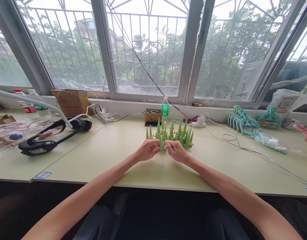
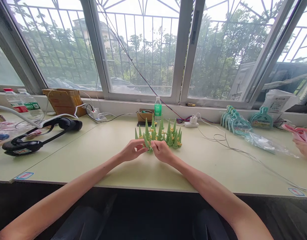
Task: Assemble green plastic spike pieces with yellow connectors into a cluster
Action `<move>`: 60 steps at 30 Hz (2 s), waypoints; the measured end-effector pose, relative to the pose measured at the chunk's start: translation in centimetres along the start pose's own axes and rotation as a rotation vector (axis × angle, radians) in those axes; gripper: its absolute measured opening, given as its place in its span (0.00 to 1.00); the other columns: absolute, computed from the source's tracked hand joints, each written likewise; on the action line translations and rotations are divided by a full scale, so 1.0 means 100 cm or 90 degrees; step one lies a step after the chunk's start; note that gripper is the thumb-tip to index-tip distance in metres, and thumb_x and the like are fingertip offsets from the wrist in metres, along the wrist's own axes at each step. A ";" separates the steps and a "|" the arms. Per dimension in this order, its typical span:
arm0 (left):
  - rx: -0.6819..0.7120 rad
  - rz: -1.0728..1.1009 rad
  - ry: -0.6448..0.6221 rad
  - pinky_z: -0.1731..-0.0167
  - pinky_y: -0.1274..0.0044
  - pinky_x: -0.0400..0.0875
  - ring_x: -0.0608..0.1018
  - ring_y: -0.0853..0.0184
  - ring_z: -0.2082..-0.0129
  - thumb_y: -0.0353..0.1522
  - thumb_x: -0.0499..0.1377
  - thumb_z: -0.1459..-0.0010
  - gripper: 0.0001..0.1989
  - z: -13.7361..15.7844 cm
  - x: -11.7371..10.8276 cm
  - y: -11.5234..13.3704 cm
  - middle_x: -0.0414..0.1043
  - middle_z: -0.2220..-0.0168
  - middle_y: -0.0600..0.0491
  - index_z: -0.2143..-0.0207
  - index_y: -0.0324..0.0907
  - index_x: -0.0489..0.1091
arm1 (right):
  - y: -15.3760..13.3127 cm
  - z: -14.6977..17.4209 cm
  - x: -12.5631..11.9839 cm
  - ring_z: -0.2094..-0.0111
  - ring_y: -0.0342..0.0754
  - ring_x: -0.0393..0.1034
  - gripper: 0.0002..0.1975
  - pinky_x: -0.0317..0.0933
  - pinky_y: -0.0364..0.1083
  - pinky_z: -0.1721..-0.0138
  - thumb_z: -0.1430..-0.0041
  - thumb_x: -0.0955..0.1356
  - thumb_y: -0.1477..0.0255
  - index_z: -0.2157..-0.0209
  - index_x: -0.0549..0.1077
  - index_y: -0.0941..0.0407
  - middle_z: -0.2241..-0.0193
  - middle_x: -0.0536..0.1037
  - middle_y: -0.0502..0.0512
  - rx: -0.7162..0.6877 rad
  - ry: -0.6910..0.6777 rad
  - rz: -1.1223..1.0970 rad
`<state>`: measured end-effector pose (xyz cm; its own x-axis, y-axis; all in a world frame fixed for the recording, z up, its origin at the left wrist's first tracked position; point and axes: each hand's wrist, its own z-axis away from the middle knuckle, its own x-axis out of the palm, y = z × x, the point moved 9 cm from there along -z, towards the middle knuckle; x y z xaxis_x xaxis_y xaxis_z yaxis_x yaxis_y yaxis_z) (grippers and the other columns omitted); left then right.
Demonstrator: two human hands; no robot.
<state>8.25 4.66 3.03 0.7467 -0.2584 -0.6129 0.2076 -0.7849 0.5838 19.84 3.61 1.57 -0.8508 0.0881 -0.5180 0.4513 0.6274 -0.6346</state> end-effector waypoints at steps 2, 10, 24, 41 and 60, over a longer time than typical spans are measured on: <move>0.003 0.003 0.015 0.81 0.83 0.59 0.61 0.77 0.82 0.46 0.58 0.39 0.19 0.000 -0.001 0.000 0.65 0.76 0.56 0.70 0.37 0.70 | -0.001 -0.001 -0.001 0.83 0.40 0.52 0.24 0.46 0.42 0.78 0.30 0.55 0.60 0.80 0.54 0.54 0.86 0.59 0.46 0.000 0.012 -0.008; -0.044 0.133 0.035 0.84 0.82 0.58 0.63 0.76 0.87 0.52 0.48 0.35 0.26 -0.001 -0.003 -0.001 0.62 0.84 0.60 0.68 0.39 0.66 | -0.014 0.003 -0.011 0.82 0.40 0.53 0.24 0.48 0.42 0.77 0.29 0.54 0.56 0.77 0.55 0.54 0.85 0.60 0.45 -0.036 0.076 0.004; -0.165 0.252 -0.081 0.85 0.82 0.58 0.67 0.74 0.86 0.58 0.48 0.40 0.36 0.002 0.015 -0.014 0.67 0.84 0.53 0.76 0.34 0.73 | -0.027 0.003 -0.014 0.81 0.40 0.57 0.22 0.55 0.42 0.75 0.29 0.55 0.55 0.74 0.59 0.54 0.81 0.65 0.47 -0.078 0.074 -0.018; -0.144 0.173 -0.049 0.84 0.83 0.59 0.63 0.77 0.84 0.46 0.63 0.43 0.21 0.005 0.014 -0.019 0.64 0.80 0.57 0.65 0.34 0.71 | -0.001 0.002 0.001 0.84 0.40 0.53 0.24 0.48 0.42 0.80 0.31 0.55 0.51 0.75 0.53 0.53 0.86 0.58 0.44 -0.004 0.019 -0.067; -0.016 0.017 0.025 0.82 0.83 0.59 0.61 0.77 0.82 0.43 0.68 0.49 0.20 0.002 -0.002 -0.001 0.57 0.79 0.62 0.65 0.39 0.65 | -0.008 0.001 0.004 0.84 0.40 0.54 0.27 0.51 0.41 0.81 0.31 0.55 0.52 0.80 0.56 0.54 0.87 0.61 0.47 0.026 0.006 -0.122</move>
<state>7.92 4.65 2.98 0.7760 -0.2571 -0.5759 0.2026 -0.7631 0.6137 19.15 3.08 1.75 -0.9245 -0.0221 -0.3806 0.2918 0.6013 -0.7438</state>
